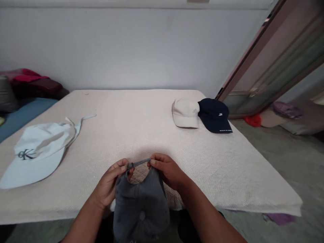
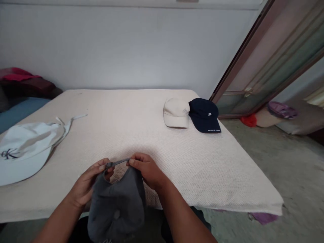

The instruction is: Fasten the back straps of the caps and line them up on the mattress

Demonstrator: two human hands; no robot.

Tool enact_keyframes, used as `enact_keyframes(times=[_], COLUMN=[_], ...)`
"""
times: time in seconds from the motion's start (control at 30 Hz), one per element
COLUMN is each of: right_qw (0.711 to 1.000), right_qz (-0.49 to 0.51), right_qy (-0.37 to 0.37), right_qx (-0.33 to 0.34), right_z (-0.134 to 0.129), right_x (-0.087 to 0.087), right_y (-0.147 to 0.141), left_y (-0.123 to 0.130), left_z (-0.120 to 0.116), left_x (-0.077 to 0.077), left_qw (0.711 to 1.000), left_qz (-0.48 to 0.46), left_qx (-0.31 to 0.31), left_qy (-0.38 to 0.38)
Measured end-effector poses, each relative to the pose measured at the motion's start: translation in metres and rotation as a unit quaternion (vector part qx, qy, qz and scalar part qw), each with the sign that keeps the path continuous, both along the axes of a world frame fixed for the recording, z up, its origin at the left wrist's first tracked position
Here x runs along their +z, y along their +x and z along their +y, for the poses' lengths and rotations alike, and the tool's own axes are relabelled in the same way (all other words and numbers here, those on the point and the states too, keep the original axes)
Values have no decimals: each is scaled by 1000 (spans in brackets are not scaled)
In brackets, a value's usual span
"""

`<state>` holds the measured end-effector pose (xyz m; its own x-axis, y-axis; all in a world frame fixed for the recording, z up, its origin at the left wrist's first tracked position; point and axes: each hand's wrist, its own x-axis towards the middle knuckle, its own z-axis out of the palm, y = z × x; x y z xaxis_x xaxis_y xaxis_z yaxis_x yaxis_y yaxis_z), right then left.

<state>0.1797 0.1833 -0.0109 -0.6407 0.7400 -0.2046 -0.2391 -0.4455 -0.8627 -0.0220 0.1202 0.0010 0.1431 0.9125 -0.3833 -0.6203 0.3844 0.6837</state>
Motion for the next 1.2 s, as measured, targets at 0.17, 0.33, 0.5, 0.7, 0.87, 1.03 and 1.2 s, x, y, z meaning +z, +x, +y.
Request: enact_keyframes(times=[0.17, 0.33, 0.5, 0.7, 0.87, 1.03, 1.2], right_qw=[992, 989, 991, 990, 986, 992, 980], right_qz=[80, 94, 70, 56, 102, 83, 115], right_qy=[-71, -69, -61, -90, -125, -80, -57], right_qx=[-66, -95, -101, -95, -41, -58, -149], right_z=[6, 15, 22, 20, 7, 5, 24], right_x=[4, 4, 1, -6, -11, -8, -4], right_y=[-3, 1, 0, -13, -9, 3, 17], left_y=[5, 14, 8, -14, -11, 1, 20], left_z=[-2, -1, -1, 12, 33, 39, 33], left_x=[0, 2, 0, -9, -10, -11, 0], left_qw=[997, 985, 988, 990, 982, 983, 985], left_qz=[39, 30, -60, -138, -168, -171, -164], left_qx=[-68, -171, -142, 4, 45, 34, -30], left_qy=[15, 6, -3, -17, -78, -53, -39])
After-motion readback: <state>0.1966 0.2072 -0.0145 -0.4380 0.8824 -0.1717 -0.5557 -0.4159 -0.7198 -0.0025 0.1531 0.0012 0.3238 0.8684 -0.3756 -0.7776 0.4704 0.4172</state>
